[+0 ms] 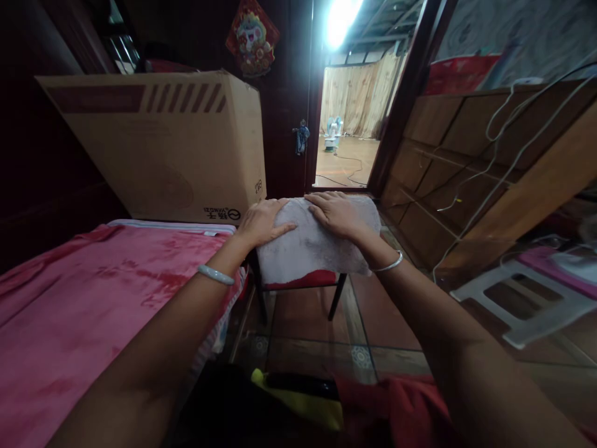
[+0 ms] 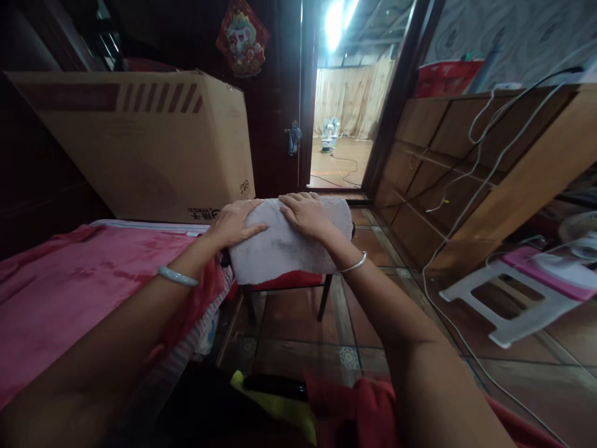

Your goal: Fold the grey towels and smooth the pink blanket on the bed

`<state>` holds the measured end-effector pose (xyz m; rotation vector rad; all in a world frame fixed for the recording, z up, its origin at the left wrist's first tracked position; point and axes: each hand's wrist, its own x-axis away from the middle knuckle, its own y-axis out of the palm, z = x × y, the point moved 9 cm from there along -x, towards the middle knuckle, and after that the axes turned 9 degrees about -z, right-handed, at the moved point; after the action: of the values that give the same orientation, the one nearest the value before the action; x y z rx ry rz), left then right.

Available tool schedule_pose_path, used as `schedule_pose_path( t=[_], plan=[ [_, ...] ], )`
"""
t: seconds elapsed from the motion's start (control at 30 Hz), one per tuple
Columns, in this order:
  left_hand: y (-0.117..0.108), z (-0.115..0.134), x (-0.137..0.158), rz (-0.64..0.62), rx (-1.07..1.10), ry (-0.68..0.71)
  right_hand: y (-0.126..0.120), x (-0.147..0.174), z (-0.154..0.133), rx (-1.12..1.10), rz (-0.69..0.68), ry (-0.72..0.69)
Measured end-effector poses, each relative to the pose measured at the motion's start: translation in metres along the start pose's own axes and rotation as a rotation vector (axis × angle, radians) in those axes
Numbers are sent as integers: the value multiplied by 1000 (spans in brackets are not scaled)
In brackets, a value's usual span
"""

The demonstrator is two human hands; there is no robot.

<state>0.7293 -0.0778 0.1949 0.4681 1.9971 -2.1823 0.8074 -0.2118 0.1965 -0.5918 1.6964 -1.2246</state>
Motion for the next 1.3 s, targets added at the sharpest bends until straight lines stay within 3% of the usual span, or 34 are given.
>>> schedule_pose_path(
  t=[0.07, 0.2, 0.33, 0.5, 0.57, 0.63, 0.77, 0.87, 1.03, 1.3],
  plan=[
    [-1, 1, -1, -14, -9, 8, -4, 21, 17, -5, 87, 72],
    [-2, 2, -1, -31, -17, -11, -4, 90, 76, -85, 375, 364],
    [-2, -5, 11, 72, 32, -114, 34, 143, 119, -429, 482, 532],
    [9, -16, 71, 417, 251, -250, 86, 145, 127, -1005, 458, 541],
    [24, -25, 101, 555, 418, -313, 94, 143, 126, -1173, 485, 531],
    [47, -35, 120, 616, 647, -385, 99, 142, 122, -1313, 481, 527],
    [92, -43, 119, 551, 1206, -432, 104, 144, 108, -1496, 305, 520],
    [102, -42, 109, 517, 1434, -414, 105, 149, 103, -1537, 177, 549],
    [114, -47, 107, 373, 1467, -520, 108, 151, 110, -1526, 66, 630],
    [112, -52, 108, 393, 1336, -520, 106, 152, 110, -1541, 103, 653]
  ],
)
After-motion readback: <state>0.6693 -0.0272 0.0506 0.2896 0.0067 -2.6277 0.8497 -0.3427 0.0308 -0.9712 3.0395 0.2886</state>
